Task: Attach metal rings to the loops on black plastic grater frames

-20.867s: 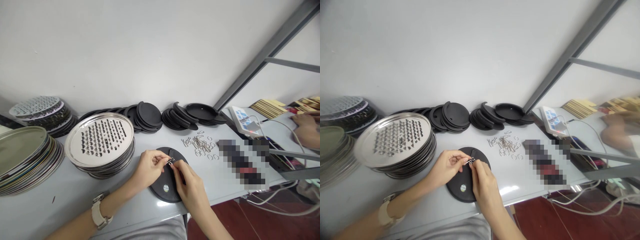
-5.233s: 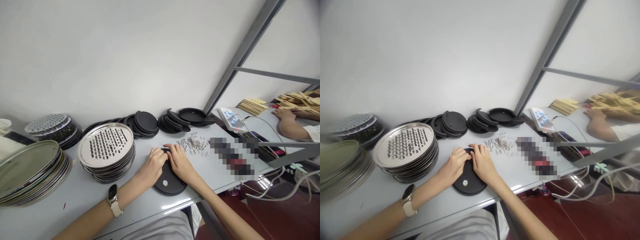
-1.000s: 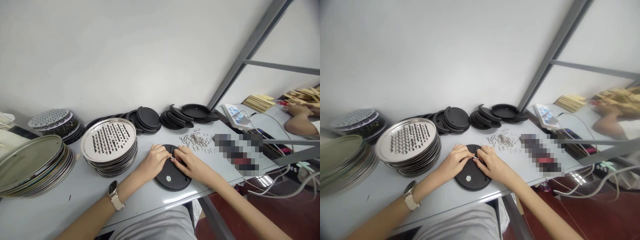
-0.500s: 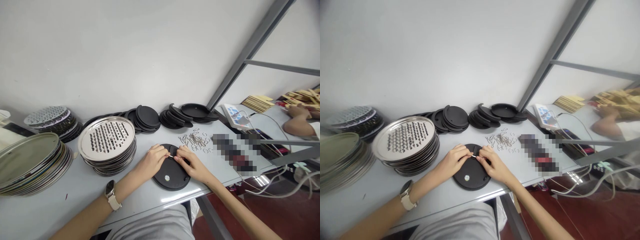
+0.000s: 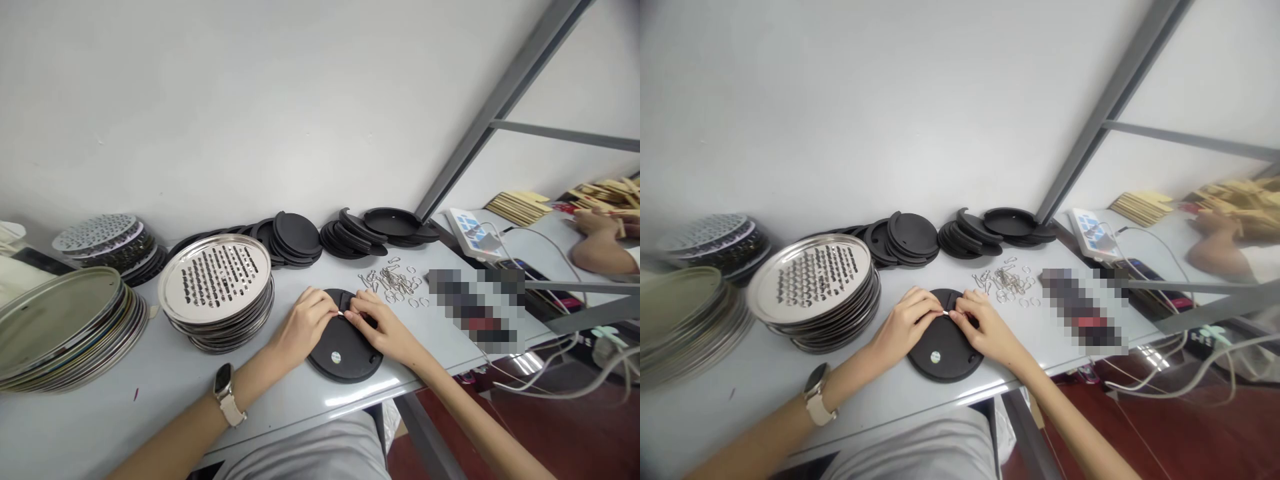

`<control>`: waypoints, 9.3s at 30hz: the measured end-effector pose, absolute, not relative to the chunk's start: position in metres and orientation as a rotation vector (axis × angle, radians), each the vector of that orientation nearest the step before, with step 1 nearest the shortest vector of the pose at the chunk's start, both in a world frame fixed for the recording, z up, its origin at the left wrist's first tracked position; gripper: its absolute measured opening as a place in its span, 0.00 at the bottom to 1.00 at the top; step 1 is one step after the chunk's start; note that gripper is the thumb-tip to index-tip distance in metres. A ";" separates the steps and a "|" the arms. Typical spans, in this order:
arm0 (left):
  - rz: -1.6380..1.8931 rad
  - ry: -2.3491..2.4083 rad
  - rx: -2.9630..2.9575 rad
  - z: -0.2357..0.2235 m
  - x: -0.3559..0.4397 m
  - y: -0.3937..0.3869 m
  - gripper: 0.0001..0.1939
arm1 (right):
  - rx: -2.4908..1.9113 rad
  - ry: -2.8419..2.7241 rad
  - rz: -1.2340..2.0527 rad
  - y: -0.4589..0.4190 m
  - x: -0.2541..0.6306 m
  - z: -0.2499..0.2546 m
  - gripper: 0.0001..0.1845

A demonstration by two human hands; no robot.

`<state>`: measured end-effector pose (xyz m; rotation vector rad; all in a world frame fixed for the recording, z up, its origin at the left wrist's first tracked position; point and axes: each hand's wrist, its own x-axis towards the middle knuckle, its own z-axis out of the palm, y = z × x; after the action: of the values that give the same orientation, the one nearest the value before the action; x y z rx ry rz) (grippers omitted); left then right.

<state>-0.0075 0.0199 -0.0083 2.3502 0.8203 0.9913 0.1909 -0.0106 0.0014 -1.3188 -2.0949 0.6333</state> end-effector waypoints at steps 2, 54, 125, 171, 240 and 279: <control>1.013 0.852 2.327 -0.008 -0.006 0.020 0.06 | -1.335 -2.067 0.621 -0.012 0.190 0.001 0.17; 0.975 1.195 2.384 0.003 -0.006 0.033 0.10 | -1.458 -1.746 0.502 0.027 0.162 -0.012 0.16; 1.011 1.001 2.309 0.002 0.003 0.050 0.13 | -1.430 -1.713 0.500 0.028 0.172 -0.019 0.16; 1.041 1.068 2.269 -0.006 -0.002 0.041 0.11 | -1.270 -1.780 0.527 0.025 0.170 -0.009 0.04; 0.521 1.181 2.481 -0.014 -0.045 -0.016 0.38 | -1.262 -1.805 0.988 0.042 0.202 0.011 0.12; 0.473 1.151 2.680 -0.007 -0.042 -0.016 0.35 | -1.327 -1.931 0.946 0.023 0.190 0.020 0.04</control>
<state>-0.0418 -0.0158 -0.0065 2.6795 1.1509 0.4728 0.1895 0.0230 0.0204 -1.3272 -1.9306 0.9457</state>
